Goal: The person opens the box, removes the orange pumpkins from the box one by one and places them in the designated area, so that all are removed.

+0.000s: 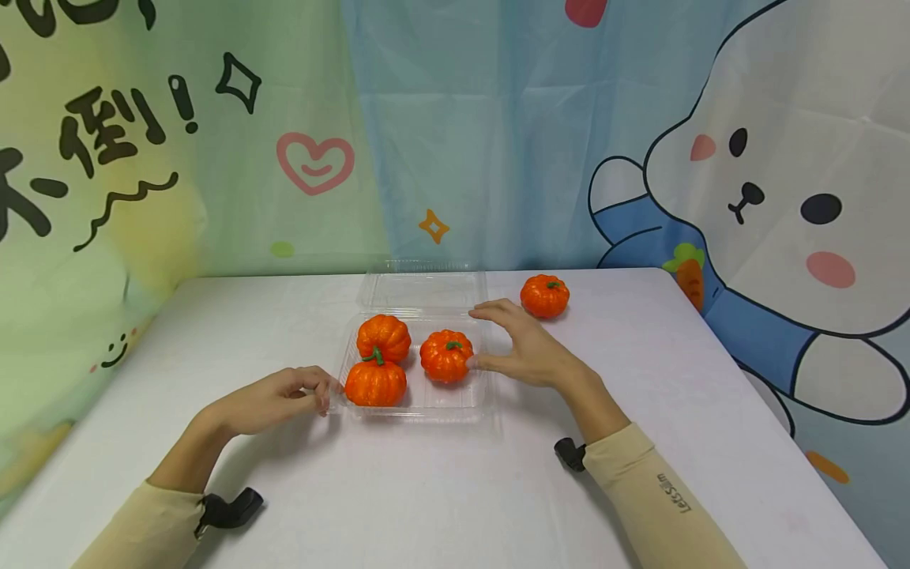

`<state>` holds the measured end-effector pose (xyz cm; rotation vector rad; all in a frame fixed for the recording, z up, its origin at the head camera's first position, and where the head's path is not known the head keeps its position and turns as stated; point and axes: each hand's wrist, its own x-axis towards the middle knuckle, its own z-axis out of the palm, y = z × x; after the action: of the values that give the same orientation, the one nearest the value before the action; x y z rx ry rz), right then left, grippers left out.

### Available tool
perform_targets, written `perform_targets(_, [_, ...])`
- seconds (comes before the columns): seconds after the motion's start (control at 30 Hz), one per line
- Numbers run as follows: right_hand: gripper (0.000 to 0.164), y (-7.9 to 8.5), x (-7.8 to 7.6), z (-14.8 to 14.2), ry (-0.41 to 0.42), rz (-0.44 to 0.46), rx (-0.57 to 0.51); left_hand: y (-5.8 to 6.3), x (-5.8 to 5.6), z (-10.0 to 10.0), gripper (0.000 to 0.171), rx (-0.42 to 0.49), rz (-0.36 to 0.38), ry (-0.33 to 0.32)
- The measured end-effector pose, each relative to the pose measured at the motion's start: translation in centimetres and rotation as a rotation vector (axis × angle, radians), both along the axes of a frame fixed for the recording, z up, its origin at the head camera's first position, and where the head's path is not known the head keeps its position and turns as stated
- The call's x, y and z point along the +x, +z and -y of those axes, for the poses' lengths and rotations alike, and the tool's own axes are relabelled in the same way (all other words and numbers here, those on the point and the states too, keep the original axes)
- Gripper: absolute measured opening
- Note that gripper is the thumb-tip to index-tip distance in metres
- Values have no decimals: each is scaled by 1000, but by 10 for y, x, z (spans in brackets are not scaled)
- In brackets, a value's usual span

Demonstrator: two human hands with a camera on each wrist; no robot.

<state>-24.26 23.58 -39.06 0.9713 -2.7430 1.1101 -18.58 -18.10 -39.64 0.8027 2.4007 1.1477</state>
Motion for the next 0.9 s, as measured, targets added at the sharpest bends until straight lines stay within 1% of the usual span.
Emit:
perform_targets(0.3, [62,1,0,10,25,-28,41,0,0,-1,22,2,-6,4])
perform_targets(0.43, [62,3,-1,14,25,-51,59,-2,1,-1,22,10,7,12])
perform_targets(0.57, [62,3,-4,18,63,-46,81,-3,2,-1,22,17,22,12])
perform_targets(0.67, [62,3,-7,22,83,-57,143,-3,1,-1,22,15,14,9])
perform_targets(0.8, [62,5,-10,24,79,-107,228,-1,0,-1,22,10,3,10])
perform_targets(0.9, [61,7,-12,26,82,-126,244,0,0,0,22,10,11,12])
